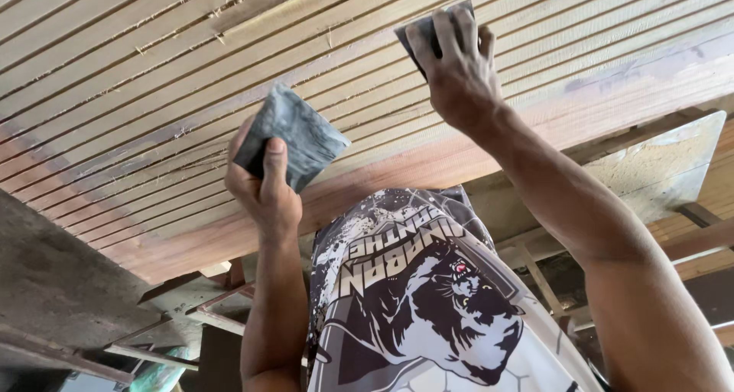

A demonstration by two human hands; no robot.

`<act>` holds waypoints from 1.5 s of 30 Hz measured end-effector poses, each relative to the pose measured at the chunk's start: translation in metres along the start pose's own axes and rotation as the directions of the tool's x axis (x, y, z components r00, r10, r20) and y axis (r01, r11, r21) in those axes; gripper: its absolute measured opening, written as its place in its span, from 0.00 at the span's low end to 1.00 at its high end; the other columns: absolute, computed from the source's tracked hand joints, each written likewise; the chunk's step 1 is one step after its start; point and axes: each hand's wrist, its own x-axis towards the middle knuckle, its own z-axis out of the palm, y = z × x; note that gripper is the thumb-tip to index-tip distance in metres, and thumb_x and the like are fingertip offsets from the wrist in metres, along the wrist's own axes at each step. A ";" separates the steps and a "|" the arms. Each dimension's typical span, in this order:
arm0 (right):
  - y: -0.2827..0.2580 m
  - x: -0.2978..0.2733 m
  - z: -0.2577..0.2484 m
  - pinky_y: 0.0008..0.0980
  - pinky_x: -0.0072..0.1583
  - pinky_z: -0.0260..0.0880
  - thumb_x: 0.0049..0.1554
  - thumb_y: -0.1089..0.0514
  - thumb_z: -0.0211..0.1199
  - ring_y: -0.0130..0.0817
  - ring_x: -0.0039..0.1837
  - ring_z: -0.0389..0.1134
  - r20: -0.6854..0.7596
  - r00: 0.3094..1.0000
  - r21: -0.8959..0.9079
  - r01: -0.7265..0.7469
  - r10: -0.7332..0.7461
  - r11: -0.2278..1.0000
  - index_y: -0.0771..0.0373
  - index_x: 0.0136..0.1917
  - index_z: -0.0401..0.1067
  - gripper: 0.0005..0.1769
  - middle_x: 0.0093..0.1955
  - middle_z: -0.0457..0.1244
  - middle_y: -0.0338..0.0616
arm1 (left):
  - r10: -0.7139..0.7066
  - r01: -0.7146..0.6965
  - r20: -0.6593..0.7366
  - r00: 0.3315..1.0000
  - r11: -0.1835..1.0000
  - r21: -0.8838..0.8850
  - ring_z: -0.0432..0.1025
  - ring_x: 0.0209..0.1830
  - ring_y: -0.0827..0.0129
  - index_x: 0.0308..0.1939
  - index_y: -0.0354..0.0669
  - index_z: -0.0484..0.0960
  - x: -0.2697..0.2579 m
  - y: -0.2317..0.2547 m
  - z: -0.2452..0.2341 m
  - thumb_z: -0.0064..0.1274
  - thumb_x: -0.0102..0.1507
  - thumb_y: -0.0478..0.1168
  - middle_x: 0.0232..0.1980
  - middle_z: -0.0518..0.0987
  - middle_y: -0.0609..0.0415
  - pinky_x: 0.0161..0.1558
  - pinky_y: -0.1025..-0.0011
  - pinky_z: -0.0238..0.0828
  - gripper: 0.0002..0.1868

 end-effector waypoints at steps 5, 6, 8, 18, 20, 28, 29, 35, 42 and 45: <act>0.023 -0.017 0.064 0.68 0.69 0.54 0.62 0.67 0.60 0.63 0.77 0.49 -0.159 0.982 -0.125 0.085 -0.104 0.989 0.55 0.82 0.63 0.36 0.80 0.49 0.65 | -0.034 0.033 0.009 0.999 0.997 0.076 0.73 0.38 0.77 0.62 0.27 0.78 0.007 -0.002 0.000 0.56 0.71 0.38 0.46 0.82 0.51 0.42 0.80 0.71 0.19; 0.027 -0.020 0.074 0.68 0.69 0.55 0.60 0.67 0.60 0.63 0.77 0.50 -0.172 0.980 -0.127 0.076 -0.097 0.989 0.54 0.83 0.63 0.38 0.80 0.49 0.65 | -0.023 0.020 0.022 0.999 0.995 0.098 0.73 0.40 0.77 0.63 0.27 0.77 0.008 -0.002 -0.001 0.55 0.72 0.38 0.48 0.82 0.51 0.44 0.80 0.71 0.19; 0.031 -0.024 0.091 0.65 0.70 0.55 0.60 0.70 0.59 0.62 0.78 0.49 -0.242 0.966 -0.132 0.066 -0.096 0.989 0.54 0.82 0.61 0.39 0.81 0.48 0.64 | -0.021 0.016 0.039 0.999 0.993 0.118 0.74 0.43 0.76 0.64 0.27 0.76 0.012 0.000 -0.004 0.55 0.74 0.39 0.51 0.81 0.50 0.47 0.80 0.73 0.19; 0.028 -0.012 0.097 0.62 0.72 0.54 0.58 0.71 0.59 0.60 0.78 0.50 -0.262 0.961 -0.182 0.045 -0.092 0.982 0.55 0.82 0.61 0.40 0.81 0.49 0.64 | -0.041 0.037 0.054 0.998 0.996 0.083 0.74 0.46 0.75 0.65 0.27 0.77 0.019 -0.003 -0.007 0.56 0.75 0.41 0.52 0.82 0.49 0.52 0.79 0.73 0.20; 0.024 -0.009 0.088 0.60 0.70 0.54 0.60 0.71 0.60 0.59 0.77 0.52 -0.277 0.954 -0.180 0.065 -0.114 0.981 0.57 0.80 0.64 0.36 0.79 0.51 0.65 | -0.046 0.043 0.042 0.998 0.997 0.069 0.74 0.45 0.75 0.65 0.27 0.77 0.018 -0.004 -0.009 0.56 0.74 0.41 0.50 0.82 0.49 0.50 0.79 0.73 0.21; 0.006 -0.006 0.036 0.55 0.67 0.57 0.60 0.72 0.61 0.52 0.74 0.55 -0.193 0.976 0.018 -0.098 0.099 0.995 0.60 0.74 0.70 0.30 0.74 0.58 0.58 | 0.027 -0.032 0.055 0.998 0.996 0.083 0.75 0.45 0.75 0.65 0.29 0.78 0.019 -0.008 -0.013 0.55 0.75 0.39 0.50 0.82 0.50 0.49 0.80 0.73 0.18; 0.003 -0.005 0.034 0.55 0.68 0.57 0.58 0.73 0.61 0.53 0.74 0.55 -0.176 0.976 0.034 -0.125 0.129 0.992 0.61 0.74 0.70 0.31 0.74 0.58 0.58 | 0.004 -0.007 0.035 0.999 0.997 0.079 0.74 0.42 0.76 0.64 0.28 0.78 0.018 -0.010 -0.013 0.55 0.74 0.39 0.49 0.82 0.50 0.45 0.81 0.72 0.18; -0.011 0.004 0.045 0.58 0.66 0.56 0.58 0.70 0.62 0.55 0.73 0.54 -0.118 0.981 -0.005 -0.157 0.155 0.988 0.62 0.77 0.69 0.34 0.72 0.58 0.64 | -0.017 0.014 0.066 0.998 0.999 0.048 0.74 0.44 0.75 0.65 0.28 0.77 0.017 -0.011 -0.010 0.55 0.74 0.39 0.50 0.82 0.50 0.48 0.80 0.73 0.19; 0.015 -0.013 0.053 0.59 0.66 0.56 0.61 0.69 0.64 0.57 0.74 0.52 -0.110 0.990 0.000 -0.091 0.090 0.996 0.58 0.80 0.67 0.35 0.74 0.56 0.65 | -0.007 0.003 0.060 0.998 0.998 0.062 0.75 0.49 0.74 0.64 0.27 0.77 0.019 -0.011 -0.012 0.55 0.75 0.40 0.53 0.81 0.48 0.55 0.78 0.74 0.19; 0.025 -0.018 0.061 0.60 0.69 0.56 0.59 0.70 0.64 0.59 0.78 0.50 -0.189 0.982 -0.100 -0.038 0.018 0.994 0.58 0.79 0.66 0.36 0.77 0.51 0.62 | -0.072 0.070 0.021 0.997 0.995 0.069 0.72 0.41 0.76 0.63 0.27 0.77 0.017 -0.012 -0.015 0.56 0.72 0.40 0.48 0.81 0.50 0.45 0.80 0.70 0.20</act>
